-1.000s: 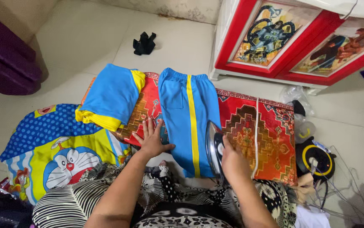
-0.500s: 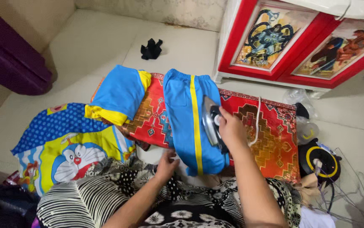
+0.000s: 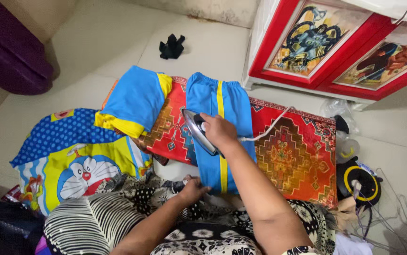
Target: The person irons a pair of blue pants with yellow stripes and a matching blue top using a hand iron on a patterned mat.
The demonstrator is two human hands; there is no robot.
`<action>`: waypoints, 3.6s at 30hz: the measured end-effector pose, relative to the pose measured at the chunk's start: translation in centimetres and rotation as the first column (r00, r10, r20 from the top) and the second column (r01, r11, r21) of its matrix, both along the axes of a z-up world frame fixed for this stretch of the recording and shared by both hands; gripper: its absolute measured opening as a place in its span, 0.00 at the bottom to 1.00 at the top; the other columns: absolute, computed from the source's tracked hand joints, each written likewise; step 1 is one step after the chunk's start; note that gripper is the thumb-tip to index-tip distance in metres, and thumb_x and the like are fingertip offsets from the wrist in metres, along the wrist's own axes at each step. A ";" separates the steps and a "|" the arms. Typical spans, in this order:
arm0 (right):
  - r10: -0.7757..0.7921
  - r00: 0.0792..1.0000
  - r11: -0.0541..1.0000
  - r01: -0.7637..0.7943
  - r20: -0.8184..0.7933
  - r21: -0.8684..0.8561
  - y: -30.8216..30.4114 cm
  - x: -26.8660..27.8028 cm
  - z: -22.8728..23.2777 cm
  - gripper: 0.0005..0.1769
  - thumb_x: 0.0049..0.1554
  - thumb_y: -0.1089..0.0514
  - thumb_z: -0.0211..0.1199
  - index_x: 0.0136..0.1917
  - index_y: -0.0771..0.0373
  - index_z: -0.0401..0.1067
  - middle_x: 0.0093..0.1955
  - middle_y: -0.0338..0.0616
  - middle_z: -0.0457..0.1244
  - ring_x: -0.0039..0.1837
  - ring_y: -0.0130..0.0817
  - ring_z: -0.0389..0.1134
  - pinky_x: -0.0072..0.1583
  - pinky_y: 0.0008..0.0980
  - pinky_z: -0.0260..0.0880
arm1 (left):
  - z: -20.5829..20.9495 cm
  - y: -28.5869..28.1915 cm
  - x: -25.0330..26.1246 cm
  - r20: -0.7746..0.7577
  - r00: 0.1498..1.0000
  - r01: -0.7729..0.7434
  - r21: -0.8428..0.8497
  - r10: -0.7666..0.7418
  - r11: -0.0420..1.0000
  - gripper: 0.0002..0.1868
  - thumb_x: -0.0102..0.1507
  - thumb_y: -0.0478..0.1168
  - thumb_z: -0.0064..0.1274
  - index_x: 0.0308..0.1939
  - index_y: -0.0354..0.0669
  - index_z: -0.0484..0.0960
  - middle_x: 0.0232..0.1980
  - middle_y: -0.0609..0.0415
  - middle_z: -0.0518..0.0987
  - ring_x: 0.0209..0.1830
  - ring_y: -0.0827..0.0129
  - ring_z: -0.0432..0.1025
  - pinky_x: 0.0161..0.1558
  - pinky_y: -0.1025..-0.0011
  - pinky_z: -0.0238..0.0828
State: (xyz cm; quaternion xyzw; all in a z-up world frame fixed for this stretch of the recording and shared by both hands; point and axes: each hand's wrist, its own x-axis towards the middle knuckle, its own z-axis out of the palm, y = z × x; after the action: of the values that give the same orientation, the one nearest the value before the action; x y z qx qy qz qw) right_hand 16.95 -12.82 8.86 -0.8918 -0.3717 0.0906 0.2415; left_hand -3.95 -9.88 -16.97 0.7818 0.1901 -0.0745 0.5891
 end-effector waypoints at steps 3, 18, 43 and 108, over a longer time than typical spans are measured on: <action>-0.012 0.996 0.999 0.008 -0.087 -0.045 -0.6 -1.1 0.4 0.22 0.60 0.50 0.58 0.67 0.39 0.73 0.53 0.54 0.68 0.55 0.56 0.70 0.56 0.50 0.71 | -0.3 0.0 -0.4 0.072 0.997 0.041 -0.020 -0.040 0.999 0.11 0.62 0.40 0.63 0.43 0.34 0.87 0.42 0.51 0.85 0.42 0.70 0.76 0.52 0.68 0.73; 0.003 1.000 1.000 -0.003 -0.004 0.004 -2.4 -3.9 -0.7 0.22 0.59 0.50 0.59 0.66 0.40 0.75 0.50 0.53 0.68 0.52 0.54 0.71 0.54 0.49 0.72 | -1.0 0.1 -0.4 -0.029 0.996 0.070 -0.292 -0.082 0.954 0.13 0.64 0.39 0.59 0.51 0.36 0.86 0.47 0.53 0.87 0.46 0.72 0.78 0.54 0.69 0.75; -0.082 0.996 0.996 0.083 -0.036 0.017 -1.4 -1.5 -0.4 0.22 0.59 0.50 0.58 0.67 0.39 0.73 0.55 0.53 0.68 0.54 0.56 0.70 0.56 0.50 0.71 | -1.2 -0.3 -1.4 0.003 0.997 0.072 -0.280 -0.074 0.957 0.14 0.64 0.38 0.58 0.50 0.33 0.85 0.45 0.52 0.87 0.43 0.71 0.78 0.51 0.68 0.76; -0.350 0.740 0.905 0.110 -0.574 -0.410 -26.0 -4.9 -5.5 0.23 0.57 0.37 0.62 0.56 0.52 0.81 0.52 0.44 0.76 0.53 0.41 0.78 0.56 0.42 0.76 | 11.7 -2.2 3.0 -0.093 0.996 -0.061 -0.657 0.000 0.752 0.37 0.54 0.44 0.63 0.66 0.35 0.72 0.62 0.46 0.80 0.61 0.59 0.75 0.66 0.61 0.68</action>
State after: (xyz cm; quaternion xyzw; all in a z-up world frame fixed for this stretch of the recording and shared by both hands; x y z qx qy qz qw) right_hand 12.03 -38.82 3.31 -0.8755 -0.1308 0.4201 0.1996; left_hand -0.95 -12.07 -5.22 0.5172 0.1900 -0.1609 0.8189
